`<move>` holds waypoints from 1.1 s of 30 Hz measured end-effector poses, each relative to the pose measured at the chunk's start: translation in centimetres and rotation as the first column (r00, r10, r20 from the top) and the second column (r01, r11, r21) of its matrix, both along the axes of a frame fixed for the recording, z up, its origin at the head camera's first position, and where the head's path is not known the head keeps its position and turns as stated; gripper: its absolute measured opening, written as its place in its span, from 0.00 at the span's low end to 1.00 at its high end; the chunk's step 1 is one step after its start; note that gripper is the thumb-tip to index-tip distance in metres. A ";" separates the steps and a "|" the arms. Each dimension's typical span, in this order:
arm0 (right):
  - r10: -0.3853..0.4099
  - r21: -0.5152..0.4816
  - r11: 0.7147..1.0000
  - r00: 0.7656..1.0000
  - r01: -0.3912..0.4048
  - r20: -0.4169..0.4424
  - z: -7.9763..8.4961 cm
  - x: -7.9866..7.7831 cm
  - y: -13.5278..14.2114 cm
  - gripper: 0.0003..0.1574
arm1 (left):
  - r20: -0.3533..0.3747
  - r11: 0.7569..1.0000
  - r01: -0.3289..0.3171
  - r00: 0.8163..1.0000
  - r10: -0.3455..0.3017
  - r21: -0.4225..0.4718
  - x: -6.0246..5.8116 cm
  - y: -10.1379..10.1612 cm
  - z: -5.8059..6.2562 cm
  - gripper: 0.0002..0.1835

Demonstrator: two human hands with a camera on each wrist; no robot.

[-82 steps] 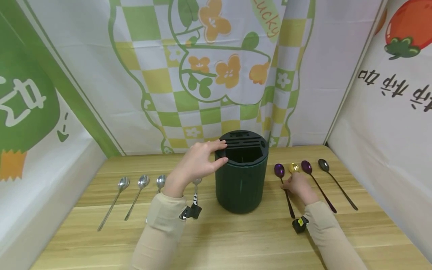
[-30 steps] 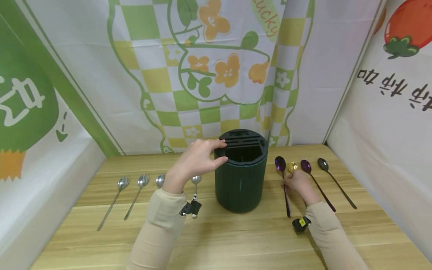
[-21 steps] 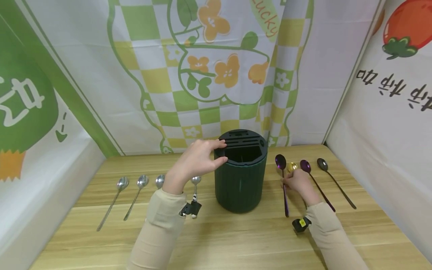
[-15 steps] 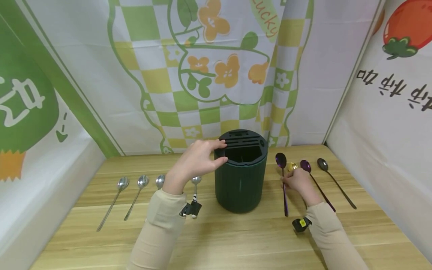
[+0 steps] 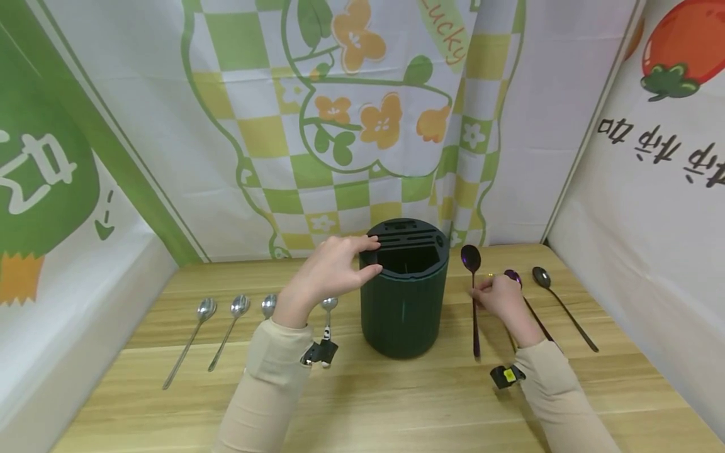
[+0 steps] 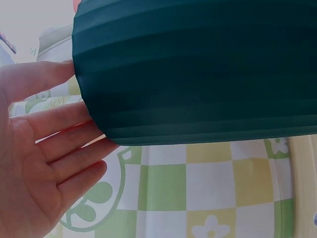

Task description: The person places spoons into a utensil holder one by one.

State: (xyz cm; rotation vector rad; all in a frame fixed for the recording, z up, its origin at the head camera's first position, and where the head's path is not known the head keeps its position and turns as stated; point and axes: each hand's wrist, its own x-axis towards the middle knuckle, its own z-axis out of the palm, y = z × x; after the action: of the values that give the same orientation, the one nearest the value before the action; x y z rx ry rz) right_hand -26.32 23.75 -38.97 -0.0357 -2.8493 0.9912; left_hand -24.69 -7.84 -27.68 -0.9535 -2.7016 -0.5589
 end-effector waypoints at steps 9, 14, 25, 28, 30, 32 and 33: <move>-0.022 0.007 1.000 0.998 0.022 -0.062 1.3 0.5 -0.5 0.13 | -0.001 1.000 -0.001 1.000 0.001 -0.003 0.0 0.0 -0.1 0.24; -0.011 0.008 1.000 0.996 0.012 -0.093 2.1 0.8 -0.7 0.14 | -0.003 1.000 -0.003 1.000 0.003 -0.007 0.0 0.0 -0.1 0.24; -0.009 -0.071 0.997 0.994 0.001 -0.110 3.9 1.3 -1.3 0.14 | -0.007 1.000 0.003 1.000 -0.003 0.013 0.0 -0.2 -0.3 0.24; -0.004 -0.081 0.997 0.992 -0.007 -0.129 4.4 1.5 -1.4 0.14 | -0.006 1.000 0.004 1.000 -0.004 0.017 0.0 -0.2 -0.3 0.24; -0.005 -0.078 0.997 0.988 -0.008 -0.155 4.6 1.5 -1.4 0.14 | -0.005 1.000 0.007 1.000 -0.006 0.022 -0.1 -0.2 -0.4 0.24; -0.009 -0.073 0.997 0.984 -0.005 -0.179 4.9 1.6 -1.5 0.14 | -0.005 1.000 0.006 1.000 -0.006 0.024 -0.1 -0.2 -0.4 0.24; -0.009 -0.071 0.997 0.982 -0.004 -0.189 5.0 1.6 -1.6 0.14 | -0.005 1.000 0.005 1.000 -0.005 0.023 -0.1 -0.2 -0.4 0.24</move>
State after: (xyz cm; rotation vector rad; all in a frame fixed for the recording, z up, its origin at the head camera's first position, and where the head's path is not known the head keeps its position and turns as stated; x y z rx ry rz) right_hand -24.70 22.18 -33.95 0.0459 -2.6407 1.0359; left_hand -24.77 -8.06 -28.10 -0.9552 -2.6827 -0.5870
